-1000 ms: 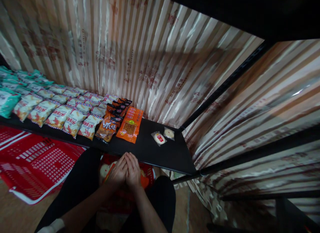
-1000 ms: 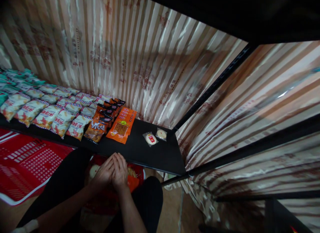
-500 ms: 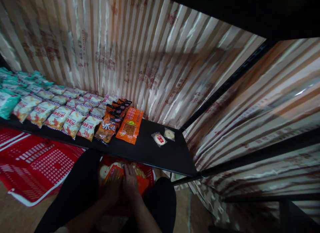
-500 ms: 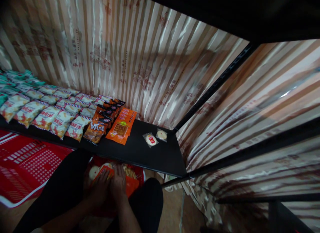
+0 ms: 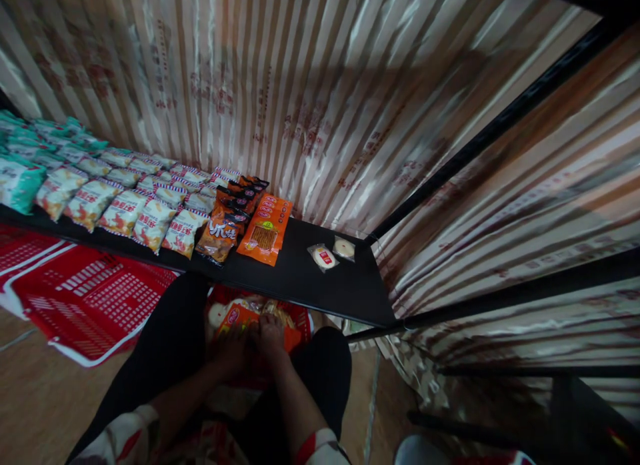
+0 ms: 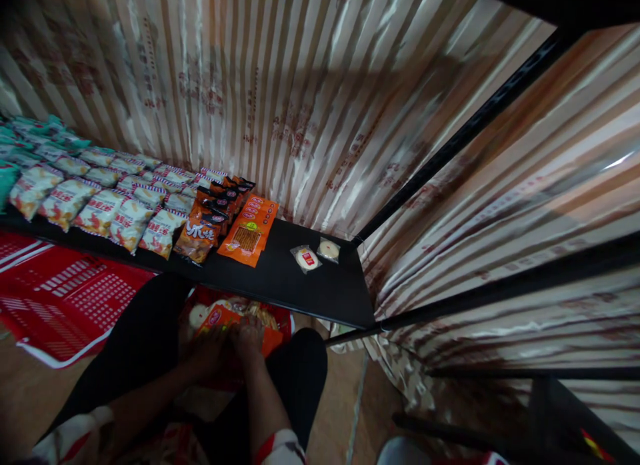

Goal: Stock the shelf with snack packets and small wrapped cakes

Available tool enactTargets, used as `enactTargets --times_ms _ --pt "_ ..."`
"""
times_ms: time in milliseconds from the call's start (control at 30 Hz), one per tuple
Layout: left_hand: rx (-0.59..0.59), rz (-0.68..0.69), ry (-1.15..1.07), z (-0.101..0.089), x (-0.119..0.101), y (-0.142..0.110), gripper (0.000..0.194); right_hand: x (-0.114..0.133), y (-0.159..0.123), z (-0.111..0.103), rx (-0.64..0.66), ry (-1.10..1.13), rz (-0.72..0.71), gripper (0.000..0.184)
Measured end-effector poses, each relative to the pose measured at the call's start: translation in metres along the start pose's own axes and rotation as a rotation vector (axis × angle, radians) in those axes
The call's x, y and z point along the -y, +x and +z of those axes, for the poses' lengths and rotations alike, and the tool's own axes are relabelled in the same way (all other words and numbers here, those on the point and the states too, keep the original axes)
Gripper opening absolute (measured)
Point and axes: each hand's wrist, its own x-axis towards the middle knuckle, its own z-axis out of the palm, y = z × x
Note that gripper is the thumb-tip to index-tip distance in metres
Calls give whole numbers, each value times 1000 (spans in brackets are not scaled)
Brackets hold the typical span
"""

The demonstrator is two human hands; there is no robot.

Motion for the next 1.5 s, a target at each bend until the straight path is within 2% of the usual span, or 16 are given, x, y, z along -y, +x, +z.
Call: enactTargets --times_ms 100,267,467,733,900,1067,1267,1400,1500 --pt "-16 -11 -40 2 1 0 64 -1 1 0 -17 8 48 42" --pt "-27 4 -67 15 10 6 66 -4 5 1 -57 52 97 34" --pt "-108 16 -95 29 19 12 62 -6 11 7 -154 78 120 22" --pt "-131 -5 -158 33 22 13 64 -9 14 17 -263 65 20 17" --pt "-192 5 -211 41 27 16 62 -2 9 15 -171 -3 -12 25" --pt "-264 16 -276 48 31 17 58 0 8 8 -88 -19 27 28" --pt "-415 71 -365 58 33 17 51 -3 10 3 -40 140 35 41" --pt "-517 45 -415 62 32 17 47 -6 11 3 46 285 -42 28" --pt "-587 20 -443 61 32 17 45 -10 13 4 59 414 -112 25"
